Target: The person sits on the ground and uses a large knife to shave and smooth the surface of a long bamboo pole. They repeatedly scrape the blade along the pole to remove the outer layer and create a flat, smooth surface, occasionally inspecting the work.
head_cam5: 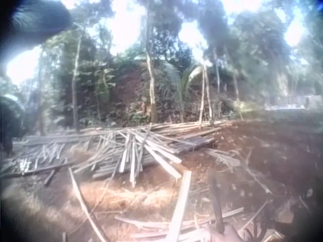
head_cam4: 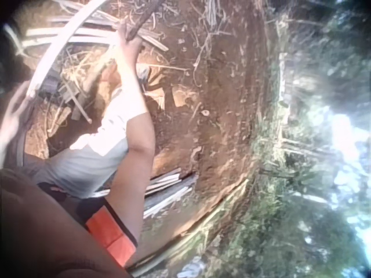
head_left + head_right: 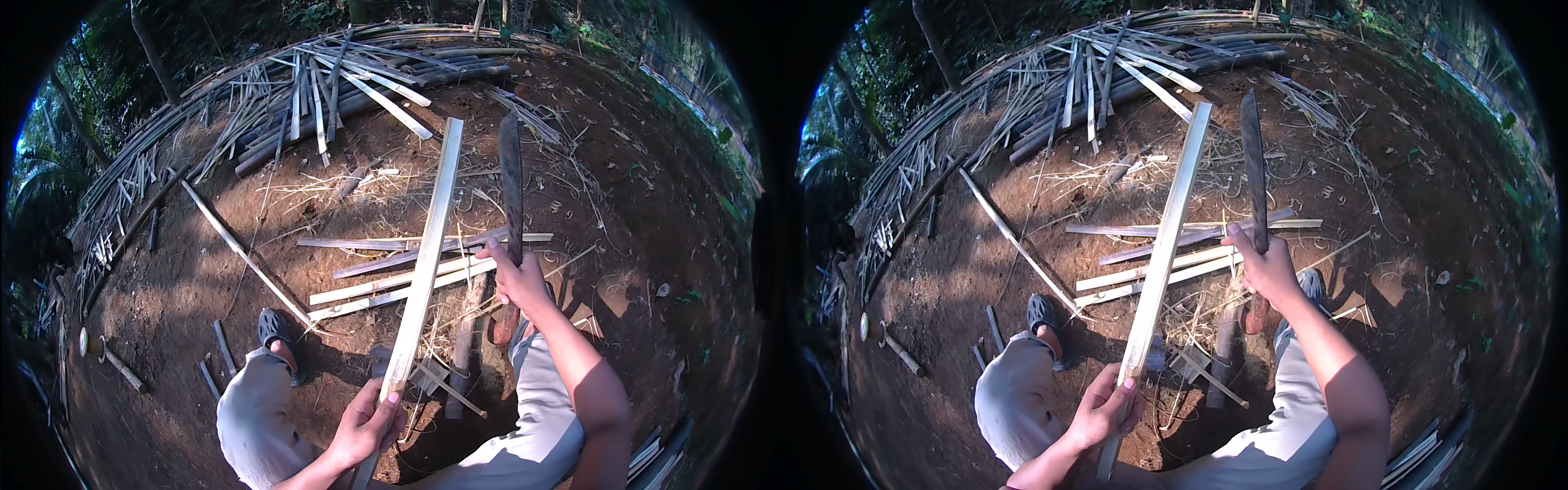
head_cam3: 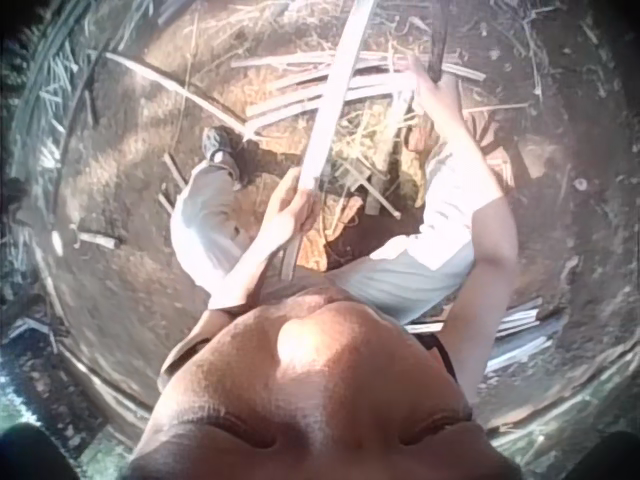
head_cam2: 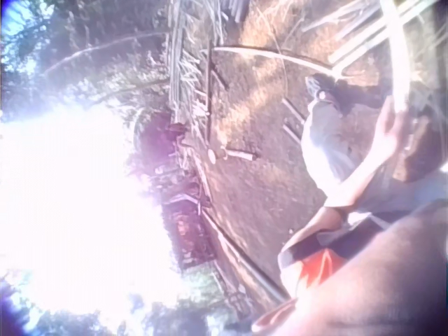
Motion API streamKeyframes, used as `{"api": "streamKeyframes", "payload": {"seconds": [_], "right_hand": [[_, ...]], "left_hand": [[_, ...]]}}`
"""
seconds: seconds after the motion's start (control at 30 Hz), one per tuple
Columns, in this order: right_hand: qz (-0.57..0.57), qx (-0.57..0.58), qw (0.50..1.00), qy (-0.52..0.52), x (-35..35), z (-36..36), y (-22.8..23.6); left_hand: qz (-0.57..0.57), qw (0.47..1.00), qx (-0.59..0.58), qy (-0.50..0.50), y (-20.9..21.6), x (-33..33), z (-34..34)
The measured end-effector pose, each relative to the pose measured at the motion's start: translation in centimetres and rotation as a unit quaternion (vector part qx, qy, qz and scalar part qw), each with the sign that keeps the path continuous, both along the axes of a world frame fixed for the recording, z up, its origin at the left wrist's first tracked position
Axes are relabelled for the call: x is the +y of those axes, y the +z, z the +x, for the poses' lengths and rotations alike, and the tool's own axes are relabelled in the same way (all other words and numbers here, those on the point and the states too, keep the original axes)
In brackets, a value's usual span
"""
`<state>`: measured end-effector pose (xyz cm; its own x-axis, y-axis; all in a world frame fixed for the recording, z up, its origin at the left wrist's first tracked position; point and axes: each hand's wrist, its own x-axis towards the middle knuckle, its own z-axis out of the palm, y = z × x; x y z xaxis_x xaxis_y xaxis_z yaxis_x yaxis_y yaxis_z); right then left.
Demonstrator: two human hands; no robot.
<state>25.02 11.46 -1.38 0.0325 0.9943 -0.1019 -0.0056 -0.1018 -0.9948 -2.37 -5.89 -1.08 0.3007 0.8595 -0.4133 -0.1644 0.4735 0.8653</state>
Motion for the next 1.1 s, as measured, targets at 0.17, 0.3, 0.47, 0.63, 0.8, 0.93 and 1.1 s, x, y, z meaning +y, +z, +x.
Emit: {"api": "streamKeyframes", "payload": {"seconds": [0.17, 0.3, 0.47, 0.63, 0.8, 0.93, 1.1], "right_hand": [[-0.005, 0.007, 0.997, 0.075, -1.9, -4.6, 1.7], [-0.011, 0.021, 0.995, 0.096, -2.1, -5.9, 1.3], [-0.071, 0.079, 0.981, 0.161, -4.9, -8.2, 3.6], [0.151, -0.151, 0.962, 0.168, -4.4, -8.9, 1.4], [0.367, -0.43, 0.805, 0.181, -3.4, -6.4, 0.9], [0.428, -0.502, 0.708, 0.252, -3.8, -6.2, -0.9], [0.444, -0.523, 0.675, 0.272, -4.6, -7.9, -2.4]], "left_hand": [[0.038, 0.999, 0.002, -0.028, -1.1, -0.2, 0.7], [0.082, 0.992, 0.052, -0.078, -2.8, 0.1, 0.2], [0.112, 0.991, -0.05, -0.045, -3.2, 1.0, 0.3], [-0.054, 0.987, -0.153, 0.006, -2.8, 0.0, 1.5], [-0.073, 0.988, -0.127, 0.045, -3.2, -0.7, 1.5], [-0.103, 0.985, -0.123, 0.059, -3.4, -0.8, 1.2], [-0.065, 0.997, -0.01, 0.041, -3.4, -0.9, 1.9]]}}
